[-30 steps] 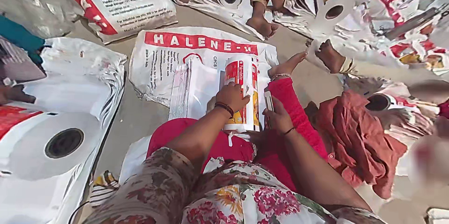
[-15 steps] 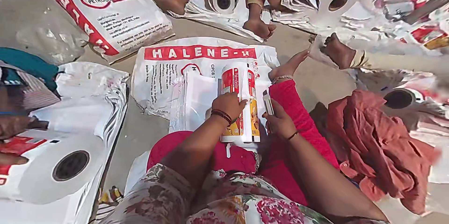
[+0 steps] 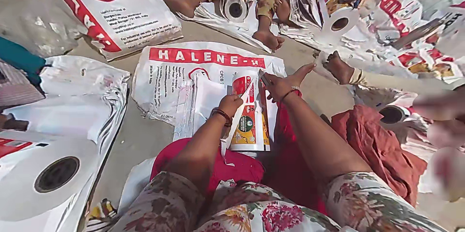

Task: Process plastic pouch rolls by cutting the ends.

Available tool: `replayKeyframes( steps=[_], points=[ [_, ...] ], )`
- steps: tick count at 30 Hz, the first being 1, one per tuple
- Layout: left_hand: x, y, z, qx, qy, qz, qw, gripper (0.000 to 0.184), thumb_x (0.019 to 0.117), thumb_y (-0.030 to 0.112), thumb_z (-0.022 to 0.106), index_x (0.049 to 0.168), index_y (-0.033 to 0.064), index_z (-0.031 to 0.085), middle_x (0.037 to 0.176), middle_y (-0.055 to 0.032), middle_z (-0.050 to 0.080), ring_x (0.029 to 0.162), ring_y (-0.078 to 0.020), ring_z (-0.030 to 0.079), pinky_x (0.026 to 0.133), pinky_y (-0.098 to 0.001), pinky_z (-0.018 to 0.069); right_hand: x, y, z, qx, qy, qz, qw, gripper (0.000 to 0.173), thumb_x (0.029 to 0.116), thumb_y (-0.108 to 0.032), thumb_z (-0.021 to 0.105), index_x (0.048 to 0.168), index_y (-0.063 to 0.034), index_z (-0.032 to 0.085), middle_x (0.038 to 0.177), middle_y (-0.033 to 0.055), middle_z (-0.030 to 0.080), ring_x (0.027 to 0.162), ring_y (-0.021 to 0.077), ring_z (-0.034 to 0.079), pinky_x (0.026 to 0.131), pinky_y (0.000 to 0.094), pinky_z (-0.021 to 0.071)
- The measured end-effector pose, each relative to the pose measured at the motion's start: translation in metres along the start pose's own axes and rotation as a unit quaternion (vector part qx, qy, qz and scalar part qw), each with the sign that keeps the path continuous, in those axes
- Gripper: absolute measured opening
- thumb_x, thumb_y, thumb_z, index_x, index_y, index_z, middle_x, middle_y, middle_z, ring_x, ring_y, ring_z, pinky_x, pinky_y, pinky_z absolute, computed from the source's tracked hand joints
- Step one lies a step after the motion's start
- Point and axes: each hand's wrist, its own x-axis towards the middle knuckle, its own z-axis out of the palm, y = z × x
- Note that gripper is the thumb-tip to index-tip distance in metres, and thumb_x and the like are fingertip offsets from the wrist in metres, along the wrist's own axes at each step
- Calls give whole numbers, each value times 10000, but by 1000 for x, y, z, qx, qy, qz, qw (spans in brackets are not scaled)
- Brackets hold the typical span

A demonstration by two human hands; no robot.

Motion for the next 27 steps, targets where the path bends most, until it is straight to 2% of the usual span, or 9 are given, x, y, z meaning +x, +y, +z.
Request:
replayKeyframes(
  steps=[3, 6, 11, 14, 17, 20, 23, 25, 27],
  points=[
    [0, 1, -2, 15, -33, -1, 999, 317, 1041, 248, 564, 885, -16, 646, 835, -180, 636, 778, -299, 620, 731, -531, 499, 7, -3, 7, -22, 10, 11, 1000, 563, 1079, -148, 488, 1617, -162, 322, 1196, 252, 655, 753, 332, 699, 663, 503, 591],
    [1, 5, -3, 61, -60, 22, 996, 382, 1057, 287, 565, 948, -66, 664, 898, -238, 650, 839, -358, 636, 803, -581, 502, 4, -12, 6, -36, 10, 18, 999, 550, 1078, -148, 488, 1607, -149, 339, 1176, 267, 659, 779, 367, 695, 687, 542, 580],
    [1, 7, -6, 67, -71, 16, 995, 383, 1063, 291, 553, 992, -66, 673, 943, -248, 661, 870, -365, 645, 822, -581, 509, 6, -21, -3, -44, -1, 18, 999, 528, 1055, -152, 519, 1571, -170, 408, 1109, 175, 705, 701, 289, 673, 629, 486, 571],
    [-1, 8, -7, 51, -66, 7, 997, 374, 1061, 291, 548, 964, -53, 662, 913, -228, 653, 830, -343, 634, 785, -563, 506, 3, -31, 0, -84, -4, 36, 996, 525, 1048, -128, 501, 1564, -164, 410, 1147, 204, 681, 781, 341, 692, 689, 534, 581],
    [-2, 5, -9, 46, -59, 8, 997, 370, 1056, 285, 550, 935, -48, 659, 890, -225, 650, 819, -343, 634, 772, -566, 504, 0, -43, -2, -109, -34, 43, 992, 532, 1034, -111, 496, 1558, -144, 406, 1159, 222, 657, 824, 349, 686, 719, 539, 577],
    [-3, 6, -14, 66, -54, 8, 996, 375, 1063, 282, 538, 966, -58, 665, 928, -243, 659, 860, -364, 648, 807, -584, 506, -4, -53, -18, -155, -98, 33, 982, 444, 1082, -121, 440, 1525, -91, 427, 1199, 234, 655, 870, 353, 685, 756, 524, 571],
    [-14, 16, -27, 140, -10, 17, 990, 359, 1037, 279, 549, 940, -40, 682, 943, -245, 681, 906, -396, 675, 819, -626, 514, -18, -60, -34, -173, -144, 25, 974, 415, 1089, -148, 463, 1502, -117, 478, 1112, 193, 665, 781, 274, 636, 698, 456, 540],
    [-23, 22, -39, 206, 24, -5, 978, 359, 1012, 316, 568, 942, -10, 700, 1007, -235, 706, 1012, -414, 685, 857, -667, 512, -26, -54, -39, -123, -115, 31, 985, 435, 1101, -221, 463, 1533, -165, 456, 1080, 177, 684, 767, 253, 648, 686, 433, 548],
    [-32, 25, -50, 237, 40, -48, 970, 379, 1007, 343, 583, 966, -14, 705, 1062, -253, 708, 1067, -437, 679, 867, -692, 506, -30, -41, -39, -58, -31, 41, 997, 476, 1108, -314, 455, 1571, -221, 401, 1076, 187, 691, 766, 277, 682, 679, 460, 577]
  ],
)
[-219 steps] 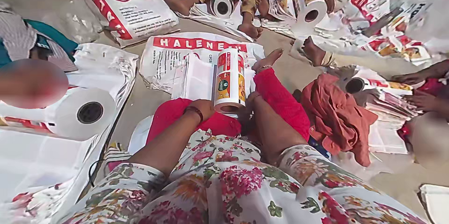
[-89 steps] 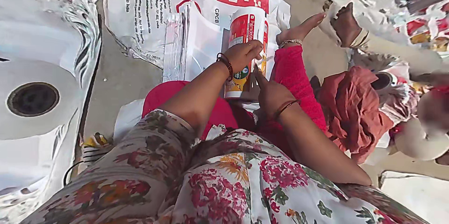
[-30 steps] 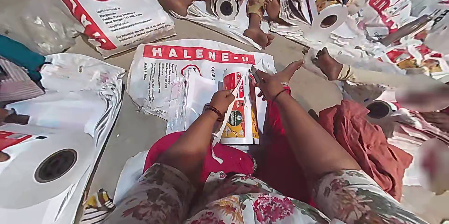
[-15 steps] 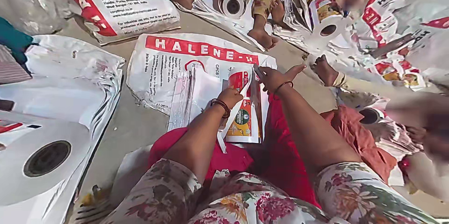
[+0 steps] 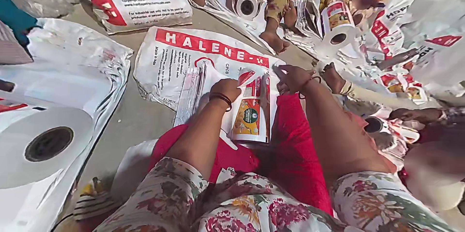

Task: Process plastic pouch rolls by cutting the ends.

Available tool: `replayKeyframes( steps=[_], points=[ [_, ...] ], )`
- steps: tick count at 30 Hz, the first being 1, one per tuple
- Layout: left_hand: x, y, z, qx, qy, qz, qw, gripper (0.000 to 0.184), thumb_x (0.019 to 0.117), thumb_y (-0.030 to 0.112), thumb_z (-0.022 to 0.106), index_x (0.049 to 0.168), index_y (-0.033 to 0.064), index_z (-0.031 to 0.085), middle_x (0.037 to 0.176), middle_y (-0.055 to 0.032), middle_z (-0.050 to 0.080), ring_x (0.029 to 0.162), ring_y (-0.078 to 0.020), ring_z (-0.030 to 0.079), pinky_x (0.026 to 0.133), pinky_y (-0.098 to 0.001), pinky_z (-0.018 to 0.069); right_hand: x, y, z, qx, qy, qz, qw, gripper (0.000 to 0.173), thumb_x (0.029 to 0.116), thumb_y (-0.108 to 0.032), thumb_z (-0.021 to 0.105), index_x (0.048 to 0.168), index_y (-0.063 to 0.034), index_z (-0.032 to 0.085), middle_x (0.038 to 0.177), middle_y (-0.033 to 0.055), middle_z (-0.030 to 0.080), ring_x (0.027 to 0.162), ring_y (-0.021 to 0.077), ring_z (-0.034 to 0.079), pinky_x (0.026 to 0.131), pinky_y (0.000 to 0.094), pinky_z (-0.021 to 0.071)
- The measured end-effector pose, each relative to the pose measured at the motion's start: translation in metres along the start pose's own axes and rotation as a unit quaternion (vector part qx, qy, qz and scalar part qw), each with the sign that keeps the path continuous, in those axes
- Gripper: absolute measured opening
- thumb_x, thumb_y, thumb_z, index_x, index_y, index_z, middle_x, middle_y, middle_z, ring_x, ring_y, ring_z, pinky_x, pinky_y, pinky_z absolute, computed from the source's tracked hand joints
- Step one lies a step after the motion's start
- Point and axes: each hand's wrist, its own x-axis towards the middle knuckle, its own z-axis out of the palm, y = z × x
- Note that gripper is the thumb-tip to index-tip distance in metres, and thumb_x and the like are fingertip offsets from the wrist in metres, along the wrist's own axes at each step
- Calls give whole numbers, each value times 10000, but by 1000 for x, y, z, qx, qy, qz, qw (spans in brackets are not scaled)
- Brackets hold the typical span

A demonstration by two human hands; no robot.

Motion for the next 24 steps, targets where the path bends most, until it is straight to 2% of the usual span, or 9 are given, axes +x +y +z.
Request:
replayKeyframes(
  steps=[2, 3, 5, 9, 13, 15, 18, 21, 24],
  points=[
    [0, -15, -10, 10, 6, -49, 999, 406, 1002, 348, 602, 985, -44, 707, 1105, -287, 697, 1106, -466, 665, 888, -710, 492, -8, 11, 5, 31, 52, 1, 998, 605, 1047, -128, 508, 1614, -234, 323, 1111, 198, 683, 738, 276, 679, 661, 456, 583],
    [1, -25, -14, 7, 4, -77, 997, 412, 1002, 340, 614, 1027, -59, 711, 1150, -302, 687, 1148, -476, 647, 931, -717, 471, -12, 19, 10, 42, 61, -6, 997, 634, 1043, -110, 526, 1623, -231, 299, 1088, 192, 694, 711, 266, 671, 643, 447, 577],
    [7, -49, -16, 15, 1, -142, 990, 431, 983, 345, 636, 1053, -74, 711, 1170, -309, 683, 1159, -473, 645, 951, -718, 468, -20, 39, 20, 60, 69, -26, 995, 635, 1052, -139, 551, 1628, -230, 299, 1040, 192, 703, 655, 254, 651, 603, 440, 566],
    [18, -79, -7, 25, 1, -223, 975, 428, 963, 313, 654, 1066, -99, 700, 1203, -319, 671, 1185, -472, 635, 978, -717, 457, -35, 107, 37, 69, 88, -20, 993, 561, 1079, -147, 497, 1605, -276, 352, 1142, 224, 676, 772, 329, 680, 688, 531, 573],
    [28, -75, -10, 16, 62, -159, 985, 444, 1000, 319, 614, 1101, -109, 677, 1221, -355, 646, 1212, -516, 606, 985, -747, 436, -45, 169, 65, 265, 178, 40, 947, 605, 1066, -131, 508, 1619, -244, 292, 1186, 181, 668, 728, 258, 650, 625, 454, 553],
    [23, -55, -13, -19, 62, -73, 995, 408, 1031, 295, 569, 1081, -101, 652, 1135, -338, 658, 1089, -491, 648, 934, -707, 472, -46, 182, 84, 305, 190, 67, 931, 600, 1067, -157, 530, 1609, -205, 278, 1165, 153, 685, 719, 236, 660, 614, 426, 559],
    [7, -32, -2, -94, -127, -72, 985, 439, 1099, 369, 479, 1170, -34, 638, 983, -187, 653, 804, -267, 663, 794, -470, 575, -40, 188, 89, 277, 157, 31, 947, 652, 1039, -149, 551, 1621, -160, 259, 1168, 198, 679, 769, 285, 683, 673, 485, 581],
    [10, -52, 28, -63, -259, -206, 942, 509, 1081, 399, 521, 1352, -25, 594, 1211, -229, 674, 991, -324, 699, 901, -499, 562, -28, 181, 83, 272, 151, 13, 950, 653, 1040, -156, 558, 1622, -172, 262, 1168, 190, 679, 780, 296, 693, 683, 497, 589],
    [23, -73, 45, -24, -254, -269, 929, 547, 1059, 418, 565, 1388, -19, 551, 1285, -221, 612, 1015, -304, 662, 916, -473, 546, -21, 182, 85, 268, 135, -6, 954, 640, 1037, -156, 550, 1611, -146, 267, 1162, 186, 690, 744, 287, 695, 660, 488, 591]
  ],
)
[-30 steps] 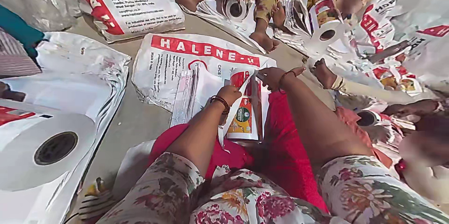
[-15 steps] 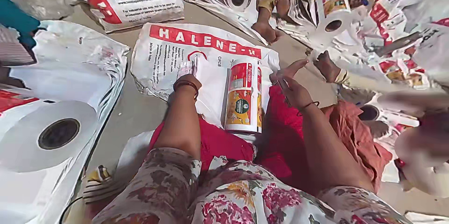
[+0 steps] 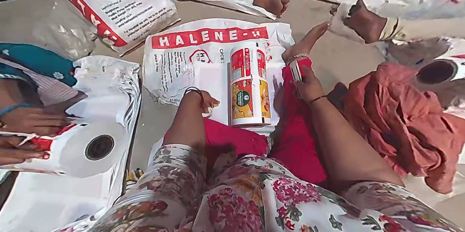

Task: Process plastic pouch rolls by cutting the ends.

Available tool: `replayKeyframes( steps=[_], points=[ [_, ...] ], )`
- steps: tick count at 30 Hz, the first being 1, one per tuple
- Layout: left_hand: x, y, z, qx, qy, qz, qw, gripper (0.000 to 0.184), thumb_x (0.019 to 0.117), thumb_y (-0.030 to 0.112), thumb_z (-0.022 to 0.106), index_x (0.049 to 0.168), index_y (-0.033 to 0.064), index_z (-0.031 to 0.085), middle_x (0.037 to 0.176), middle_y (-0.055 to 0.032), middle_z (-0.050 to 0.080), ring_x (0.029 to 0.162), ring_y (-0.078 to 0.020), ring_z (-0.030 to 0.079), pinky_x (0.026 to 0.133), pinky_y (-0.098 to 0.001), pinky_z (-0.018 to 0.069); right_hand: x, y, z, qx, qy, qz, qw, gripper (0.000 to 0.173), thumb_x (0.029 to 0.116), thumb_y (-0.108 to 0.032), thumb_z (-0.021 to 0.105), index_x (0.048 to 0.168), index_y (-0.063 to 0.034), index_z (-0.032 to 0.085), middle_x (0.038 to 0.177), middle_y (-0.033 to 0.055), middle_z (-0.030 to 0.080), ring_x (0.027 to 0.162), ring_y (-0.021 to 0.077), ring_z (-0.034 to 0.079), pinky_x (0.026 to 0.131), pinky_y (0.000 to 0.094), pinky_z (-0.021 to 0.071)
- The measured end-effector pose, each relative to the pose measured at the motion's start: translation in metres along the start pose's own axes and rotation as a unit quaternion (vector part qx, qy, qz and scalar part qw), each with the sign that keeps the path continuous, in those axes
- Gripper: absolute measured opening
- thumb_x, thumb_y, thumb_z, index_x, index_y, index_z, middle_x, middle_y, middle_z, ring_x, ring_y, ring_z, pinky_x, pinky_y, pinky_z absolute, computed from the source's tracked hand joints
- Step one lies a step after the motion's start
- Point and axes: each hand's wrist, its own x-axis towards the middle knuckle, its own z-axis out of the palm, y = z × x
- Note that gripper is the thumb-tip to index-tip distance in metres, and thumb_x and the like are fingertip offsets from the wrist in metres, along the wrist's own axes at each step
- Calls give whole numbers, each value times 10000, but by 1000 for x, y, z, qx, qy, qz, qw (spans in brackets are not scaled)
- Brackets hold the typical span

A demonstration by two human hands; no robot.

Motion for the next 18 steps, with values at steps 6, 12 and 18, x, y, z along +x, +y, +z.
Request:
replayKeyframes(
  steps=[6, 12, 18],
  points=[
    [-43, 50, 14, 76, 328, 329, 882, 413, 1054, 364, 565, 1056, -27, 698, 1083, -217, 706, 1091, -370, 669, 997, -588, 495, -13, -13, 5, 8, -24, -33, 999, 654, 1030, -154, 576, 1614, -154, 282, 1138, 219, 673, 790, 310, 687, 715, 525, 578],
    [-36, 67, 41, 235, 330, 600, 689, 270, 1012, 337, 606, 1047, 115, 756, 1374, -130, 643, 1369, -345, 532, 1160, -507, 416, -15, -20, 14, -5, -71, -78, 994, 671, 1043, -189, 584, 1622, -159, 246, 1139, 183, 684, 728, 263, 688, 651, 471, 595],
    [-23, 68, 47, 254, 319, 603, 685, 433, 1005, 512, 550, 1270, 226, 739, 1501, -166, 541, 1479, -394, 391, 1206, -556, 336, -20, -28, 22, 13, -82, -65, 994, 673, 1053, -170, 567, 1627, -157, 216, 1101, 177, 687, 641, 231, 664, 598, 434, 588]
  ],
)
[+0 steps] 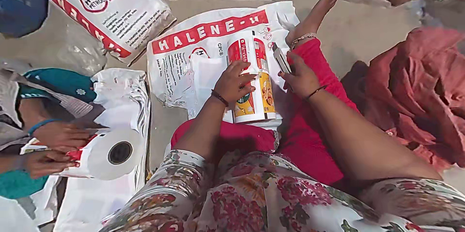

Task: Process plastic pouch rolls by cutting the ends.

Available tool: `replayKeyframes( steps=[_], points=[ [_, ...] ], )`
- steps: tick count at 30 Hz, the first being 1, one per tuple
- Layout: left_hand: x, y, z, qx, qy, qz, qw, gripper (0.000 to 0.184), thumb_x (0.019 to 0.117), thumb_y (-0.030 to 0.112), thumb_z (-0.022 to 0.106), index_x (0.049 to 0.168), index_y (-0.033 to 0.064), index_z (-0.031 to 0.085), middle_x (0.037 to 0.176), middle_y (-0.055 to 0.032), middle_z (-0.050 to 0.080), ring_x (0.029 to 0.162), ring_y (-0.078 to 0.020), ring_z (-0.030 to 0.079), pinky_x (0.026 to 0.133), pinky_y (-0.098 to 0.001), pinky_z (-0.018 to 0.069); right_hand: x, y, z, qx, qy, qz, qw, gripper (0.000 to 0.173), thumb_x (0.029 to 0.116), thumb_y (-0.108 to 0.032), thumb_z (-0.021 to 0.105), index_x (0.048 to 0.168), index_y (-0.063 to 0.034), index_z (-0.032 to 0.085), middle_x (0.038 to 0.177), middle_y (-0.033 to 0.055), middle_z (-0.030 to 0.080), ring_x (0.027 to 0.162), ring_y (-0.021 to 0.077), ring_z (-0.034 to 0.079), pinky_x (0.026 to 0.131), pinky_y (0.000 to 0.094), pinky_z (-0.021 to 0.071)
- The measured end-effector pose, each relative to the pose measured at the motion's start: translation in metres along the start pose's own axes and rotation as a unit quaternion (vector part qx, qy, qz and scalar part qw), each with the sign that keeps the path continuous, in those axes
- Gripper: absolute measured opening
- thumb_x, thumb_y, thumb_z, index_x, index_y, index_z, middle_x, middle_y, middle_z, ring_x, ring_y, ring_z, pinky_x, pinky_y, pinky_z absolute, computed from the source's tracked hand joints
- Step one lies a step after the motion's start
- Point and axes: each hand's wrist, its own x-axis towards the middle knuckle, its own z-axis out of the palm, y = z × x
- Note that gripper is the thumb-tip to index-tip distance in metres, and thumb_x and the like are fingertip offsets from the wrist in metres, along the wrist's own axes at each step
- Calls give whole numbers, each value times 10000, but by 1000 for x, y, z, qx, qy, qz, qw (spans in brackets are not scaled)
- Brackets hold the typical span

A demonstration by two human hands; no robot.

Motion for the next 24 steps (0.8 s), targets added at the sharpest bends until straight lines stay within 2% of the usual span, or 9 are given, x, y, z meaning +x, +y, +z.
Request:
replayKeyframes(
  steps=[4, 7, 9, 14, 16, 18, 19, 22, 24],
  points=[
    [5, 10, 6, 2, -13, -16, 1000, 431, 1028, 514, 507, 1343, 285, 692, 1559, -93, 499, 1530, -361, 316, 1251, -572, 241, 1, -8, 21, 9, 8, 11, 1000, 800, 1033, -306, 623, 1654, -197, 131, 1126, 204, 673, 700, 284, 687, 635, 482, 595],
    [5, 14, 16, -92, 30, -37, 995, 433, 1039, 306, 451, 1373, 85, 617, 1544, -88, 520, 1548, -335, 292, 1259, -627, 132, -1, -21, 43, -53, 29, -2, 998, 1048, 899, -437, 774, 1649, -125, 111, 1223, 243, 649, 975, 386, 691, 849, 600, 560],
    [5, 11, 23, -191, 88, -58, 976, 443, 995, 152, 421, 1387, -12, 547, 1507, -133, 545, 1538, -291, 323, 1280, -588, 101, -1, -30, 56, -91, 41, -13, 995, 1133, 855, -463, 812, 1649, -116, 83, 1255, 224, 630, 1041, 381, 675, 892, 594, 552],
    [3, 7, 26, -197, 105, -34, 974, 305, 970, 78, 402, 1069, 5, 682, 1516, -165, 532, 1536, -315, 326, 1279, -570, 135, 9, -41, 68, -117, 70, 2, 991, 982, 923, -315, 735, 1646, -124, 98, 1088, 169, 686, 948, 343, 699, 841, 570, 567],
    [2, 9, 26, -231, 127, -48, 963, 260, 933, 44, 404, 1041, -10, 635, 1522, -189, 509, 1522, -300, 353, 1284, -525, 178, 10, -43, 67, -132, 70, 2, 989, 965, 925, -296, 711, 1649, -126, 95, 1083, 169, 688, 941, 350, 699, 825, 578, 566],
    [0, 8, 29, -266, 162, -70, 948, 250, 921, 15, 427, 1088, -40, 604, 1518, -214, 486, 1438, -288, 455, 1200, -426, 373, 10, -47, 67, -165, 67, 1, 984, 977, 909, -269, 684, 1655, -132, 68, 1106, 170, 681, 941, 351, 702, 800, 574, 573],
    [0, 5, 31, -278, 173, -75, 942, 254, 921, 16, 436, 1108, -48, 596, 1526, -223, 472, 1426, -294, 465, 1179, -413, 398, 10, -50, 67, -185, 65, 3, 981, 982, 903, -238, 678, 1657, -134, 58, 1113, 175, 681, 941, 356, 707, 791, 570, 577],
    [0, 4, 30, -267, 169, -80, 945, 264, 944, 37, 452, 1123, -55, 624, 1527, -223, 476, 1414, -303, 482, 1171, -417, 412, 14, -52, 62, -191, 65, 5, 979, 945, 878, -153, 689, 1640, -112, 131, 1057, 202, 688, 922, 389, 709, 789, 580, 571],
    [0, 7, 26, -235, 145, -72, 959, 271, 962, 57, 456, 1091, -49, 669, 1525, -224, 486, 1471, -319, 418, 1225, -438, 340, 15, -49, 51, -167, 72, 18, 983, 901, 876, -136, 702, 1621, -97, 197, 1039, 230, 692, 928, 417, 702, 809, 614, 555]
  ],
)
